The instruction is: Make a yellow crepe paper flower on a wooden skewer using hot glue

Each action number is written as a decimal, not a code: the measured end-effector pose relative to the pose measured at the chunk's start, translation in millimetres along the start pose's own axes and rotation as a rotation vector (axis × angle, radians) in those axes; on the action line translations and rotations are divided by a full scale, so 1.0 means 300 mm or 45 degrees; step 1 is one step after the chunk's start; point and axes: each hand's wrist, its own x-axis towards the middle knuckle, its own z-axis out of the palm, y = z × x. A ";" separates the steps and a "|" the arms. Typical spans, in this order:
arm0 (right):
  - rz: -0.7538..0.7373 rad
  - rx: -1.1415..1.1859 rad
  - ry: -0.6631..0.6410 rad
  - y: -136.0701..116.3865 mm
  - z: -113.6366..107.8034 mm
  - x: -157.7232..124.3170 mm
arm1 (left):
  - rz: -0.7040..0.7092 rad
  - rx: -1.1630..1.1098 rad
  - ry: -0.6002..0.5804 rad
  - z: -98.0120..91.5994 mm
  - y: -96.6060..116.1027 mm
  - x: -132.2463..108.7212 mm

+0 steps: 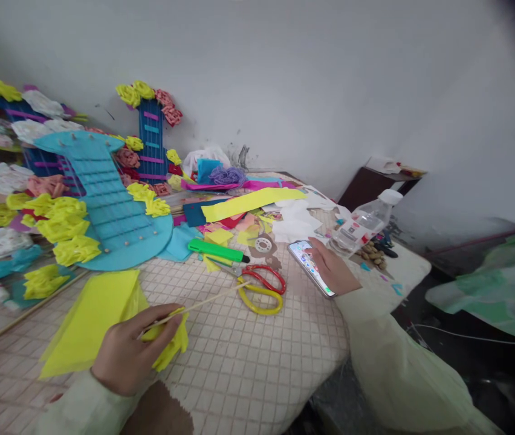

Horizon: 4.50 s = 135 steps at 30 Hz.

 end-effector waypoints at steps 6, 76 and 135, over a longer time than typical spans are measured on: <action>0.020 0.009 0.016 -0.016 -0.007 -0.010 | 0.022 0.002 0.002 0.001 0.003 -0.002; 0.101 -0.026 0.057 0.031 -0.020 -0.009 | 0.040 -0.011 -0.008 0.011 -0.013 -0.010; -0.886 0.541 -0.321 -0.700 0.159 0.002 | -0.084 -0.189 0.089 -0.041 0.043 0.011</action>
